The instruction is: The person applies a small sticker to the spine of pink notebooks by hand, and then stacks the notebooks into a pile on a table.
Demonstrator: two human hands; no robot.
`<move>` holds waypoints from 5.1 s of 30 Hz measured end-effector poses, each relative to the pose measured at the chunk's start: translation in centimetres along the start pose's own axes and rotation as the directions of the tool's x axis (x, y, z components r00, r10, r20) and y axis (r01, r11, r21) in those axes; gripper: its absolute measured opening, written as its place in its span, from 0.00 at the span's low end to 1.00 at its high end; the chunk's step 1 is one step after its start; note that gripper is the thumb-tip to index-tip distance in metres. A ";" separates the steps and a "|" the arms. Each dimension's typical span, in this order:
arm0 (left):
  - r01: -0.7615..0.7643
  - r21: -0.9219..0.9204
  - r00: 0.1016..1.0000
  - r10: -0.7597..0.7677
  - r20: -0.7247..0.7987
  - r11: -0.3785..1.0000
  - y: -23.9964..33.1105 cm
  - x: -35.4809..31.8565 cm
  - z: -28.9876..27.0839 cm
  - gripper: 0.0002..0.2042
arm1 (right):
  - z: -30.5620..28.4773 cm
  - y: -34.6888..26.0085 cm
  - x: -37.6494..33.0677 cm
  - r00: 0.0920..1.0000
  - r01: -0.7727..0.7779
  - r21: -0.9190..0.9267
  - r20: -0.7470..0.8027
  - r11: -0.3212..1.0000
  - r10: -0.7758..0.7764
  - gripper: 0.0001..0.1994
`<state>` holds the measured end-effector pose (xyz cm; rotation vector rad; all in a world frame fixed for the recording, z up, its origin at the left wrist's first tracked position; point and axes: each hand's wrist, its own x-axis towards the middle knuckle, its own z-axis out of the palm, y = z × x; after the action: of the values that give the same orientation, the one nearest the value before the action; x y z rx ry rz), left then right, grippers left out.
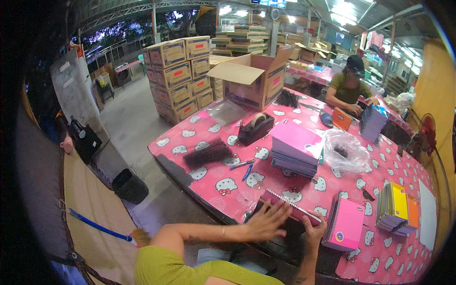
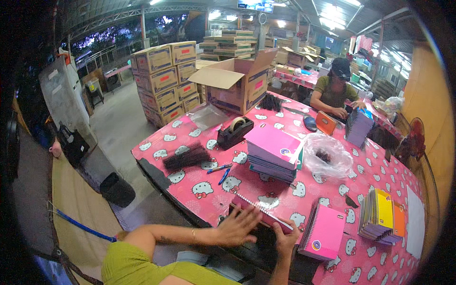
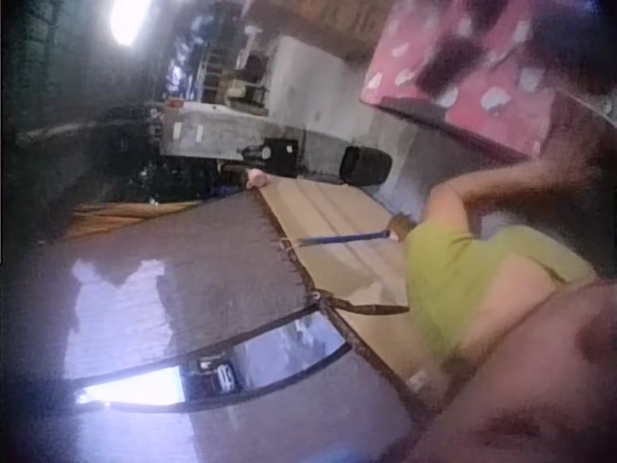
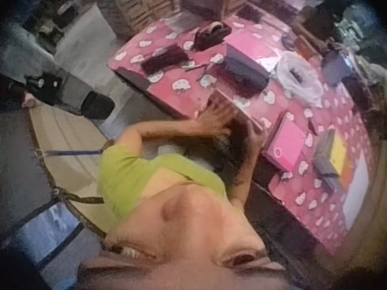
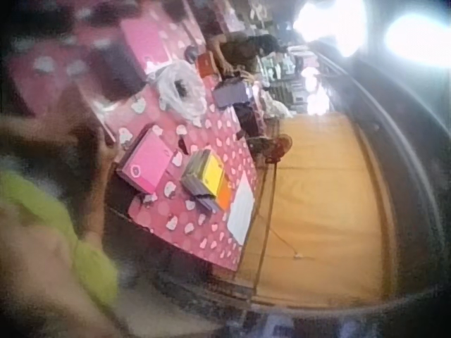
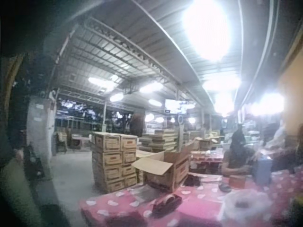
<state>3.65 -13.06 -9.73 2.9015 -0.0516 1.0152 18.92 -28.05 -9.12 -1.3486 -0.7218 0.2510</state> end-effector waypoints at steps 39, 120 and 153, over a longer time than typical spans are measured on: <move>-0.081 -0.099 0.988 0.093 0.126 0.992 2.0 1.0 1.3 0.44 | -0.2 1.5 -1.0 0.958 -0.114 -0.049 0.258 0.992 0.123 0.17; -0.062 0.175 0.940 0.116 -0.321 0.983 -17.0 18.8 -2.4 0.12 | -13.7 -2.7 -2.1 0.992 0.069 -0.973 0.090 0.223 0.086 0.36; 0.101 -0.121 0.986 -0.116 -0.122 0.987 -15.1 17.6 -4.3 0.15 | -8.3 -4.9 -1.7 0.796 0.201 -0.134 -0.555 0.970 -0.242 0.18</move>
<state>15.53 2.19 3.82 2.6976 0.0535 1.1379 21.50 -36.74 -5.49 -1.2956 -0.3724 -0.3655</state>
